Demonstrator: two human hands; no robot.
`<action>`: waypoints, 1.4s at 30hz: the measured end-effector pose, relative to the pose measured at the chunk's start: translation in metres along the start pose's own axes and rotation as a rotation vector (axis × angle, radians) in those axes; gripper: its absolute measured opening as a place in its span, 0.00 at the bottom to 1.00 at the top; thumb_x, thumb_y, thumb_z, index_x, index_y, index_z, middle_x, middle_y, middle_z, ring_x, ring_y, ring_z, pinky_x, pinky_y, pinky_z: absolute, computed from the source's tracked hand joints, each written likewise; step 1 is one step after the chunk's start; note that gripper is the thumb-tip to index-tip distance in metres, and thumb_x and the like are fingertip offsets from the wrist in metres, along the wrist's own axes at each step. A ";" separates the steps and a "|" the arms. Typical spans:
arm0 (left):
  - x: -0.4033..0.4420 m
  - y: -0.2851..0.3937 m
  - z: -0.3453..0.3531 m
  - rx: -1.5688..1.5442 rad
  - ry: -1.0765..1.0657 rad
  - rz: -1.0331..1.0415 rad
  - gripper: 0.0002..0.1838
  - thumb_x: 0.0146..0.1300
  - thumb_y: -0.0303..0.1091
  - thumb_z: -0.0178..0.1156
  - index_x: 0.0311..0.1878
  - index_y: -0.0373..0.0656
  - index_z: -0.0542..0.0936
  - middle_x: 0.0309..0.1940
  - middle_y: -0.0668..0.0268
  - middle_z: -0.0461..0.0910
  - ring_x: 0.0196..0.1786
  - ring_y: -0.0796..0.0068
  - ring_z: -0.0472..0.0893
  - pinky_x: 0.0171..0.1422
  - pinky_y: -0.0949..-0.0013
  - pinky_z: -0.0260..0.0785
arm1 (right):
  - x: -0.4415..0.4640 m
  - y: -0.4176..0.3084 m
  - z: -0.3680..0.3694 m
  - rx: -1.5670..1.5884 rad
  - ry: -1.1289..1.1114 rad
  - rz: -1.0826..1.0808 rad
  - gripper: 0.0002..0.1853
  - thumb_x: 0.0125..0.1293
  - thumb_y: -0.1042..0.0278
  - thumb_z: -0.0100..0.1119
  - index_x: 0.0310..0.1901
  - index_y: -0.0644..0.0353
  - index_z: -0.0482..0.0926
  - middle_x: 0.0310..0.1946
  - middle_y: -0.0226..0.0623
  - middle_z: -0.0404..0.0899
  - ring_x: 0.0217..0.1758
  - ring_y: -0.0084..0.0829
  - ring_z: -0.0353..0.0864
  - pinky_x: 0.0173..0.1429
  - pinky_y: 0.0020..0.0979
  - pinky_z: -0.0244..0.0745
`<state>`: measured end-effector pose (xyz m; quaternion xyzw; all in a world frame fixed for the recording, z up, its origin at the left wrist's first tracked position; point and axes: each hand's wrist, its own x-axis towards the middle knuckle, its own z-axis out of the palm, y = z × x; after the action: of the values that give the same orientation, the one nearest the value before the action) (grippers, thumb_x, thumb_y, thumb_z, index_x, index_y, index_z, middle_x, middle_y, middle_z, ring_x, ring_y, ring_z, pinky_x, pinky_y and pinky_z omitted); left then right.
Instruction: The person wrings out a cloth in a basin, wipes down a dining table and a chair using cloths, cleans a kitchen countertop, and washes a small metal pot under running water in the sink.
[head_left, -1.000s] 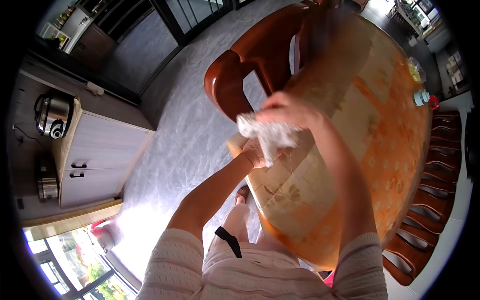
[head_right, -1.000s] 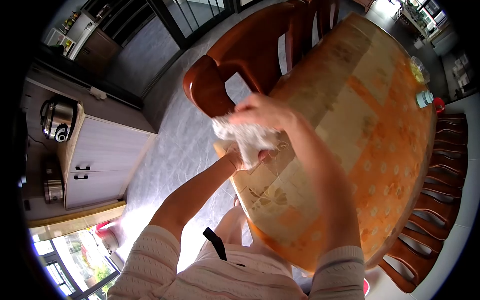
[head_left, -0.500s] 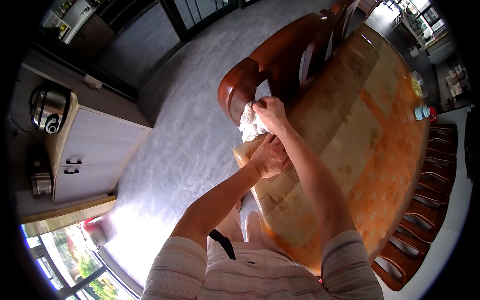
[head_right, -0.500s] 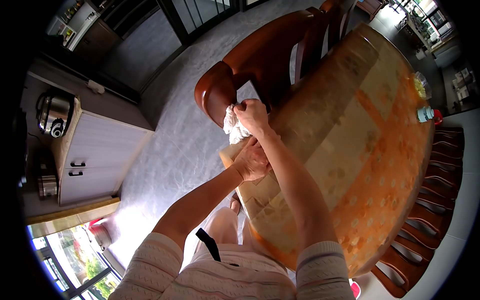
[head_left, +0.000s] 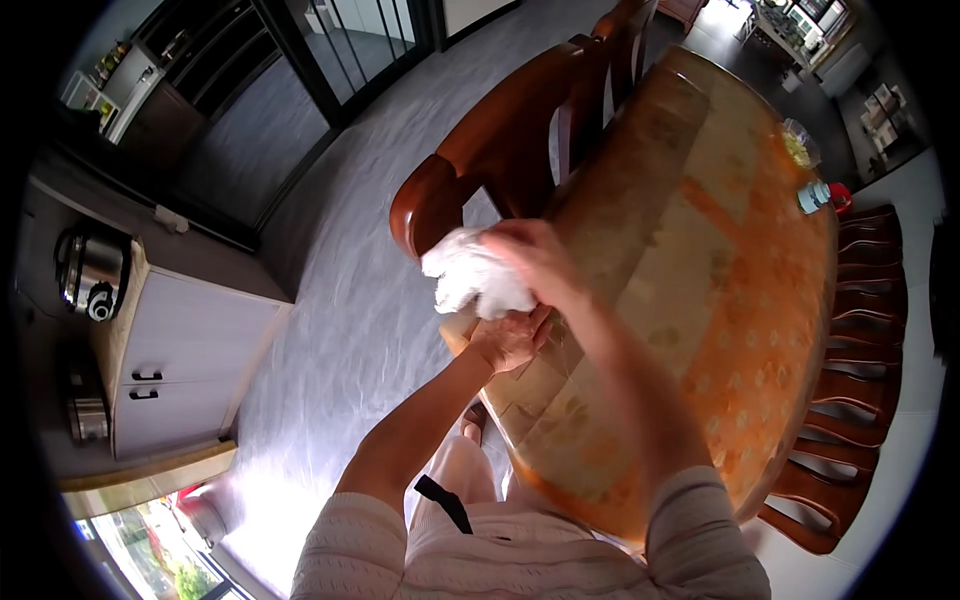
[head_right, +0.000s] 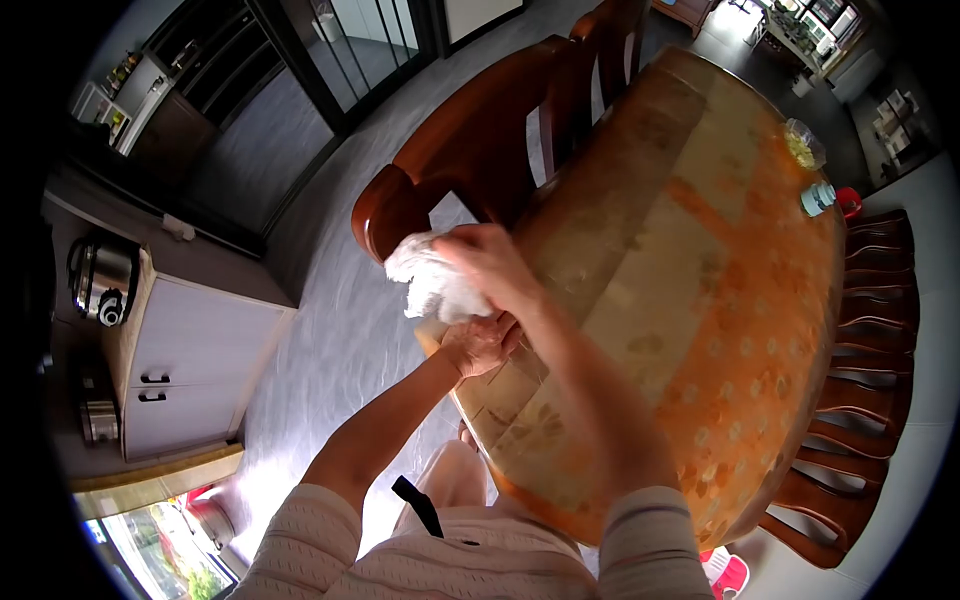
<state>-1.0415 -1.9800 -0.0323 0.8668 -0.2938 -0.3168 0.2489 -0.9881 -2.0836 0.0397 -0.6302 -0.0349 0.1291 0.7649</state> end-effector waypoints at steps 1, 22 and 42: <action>-0.002 -0.001 0.004 0.126 0.196 0.132 0.25 0.59 0.43 0.53 0.59 0.44 0.71 0.61 0.59 0.66 0.67 0.61 0.61 0.70 0.57 0.51 | -0.016 -0.027 -0.006 -0.031 0.092 0.041 0.14 0.60 0.64 0.60 0.38 0.69 0.79 0.29 0.33 0.79 0.32 0.19 0.77 0.34 0.24 0.72; 0.005 -0.003 0.007 0.401 0.495 0.364 0.22 0.59 0.39 0.56 0.56 0.43 0.72 0.62 0.63 0.64 0.66 0.63 0.62 0.69 0.56 0.53 | -0.027 0.054 -0.189 -1.526 0.596 0.192 0.28 0.69 0.48 0.38 0.67 0.50 0.58 0.71 0.31 0.49 0.75 0.37 0.41 0.73 0.56 0.34; 0.010 -0.012 0.015 0.509 0.562 0.365 0.22 0.60 0.31 0.49 0.59 0.37 0.69 0.64 0.58 0.62 0.67 0.55 0.60 0.69 0.54 0.51 | -0.409 0.090 -0.342 -1.742 0.962 0.307 0.19 0.65 0.56 0.46 0.53 0.56 0.72 0.52 0.38 0.70 0.54 0.37 0.66 0.53 0.47 0.57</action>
<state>-1.0414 -1.9815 -0.0541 0.8870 -0.4322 0.0640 0.1494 -1.3226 -2.4930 -0.0723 -0.9527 0.2770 -0.1122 -0.0546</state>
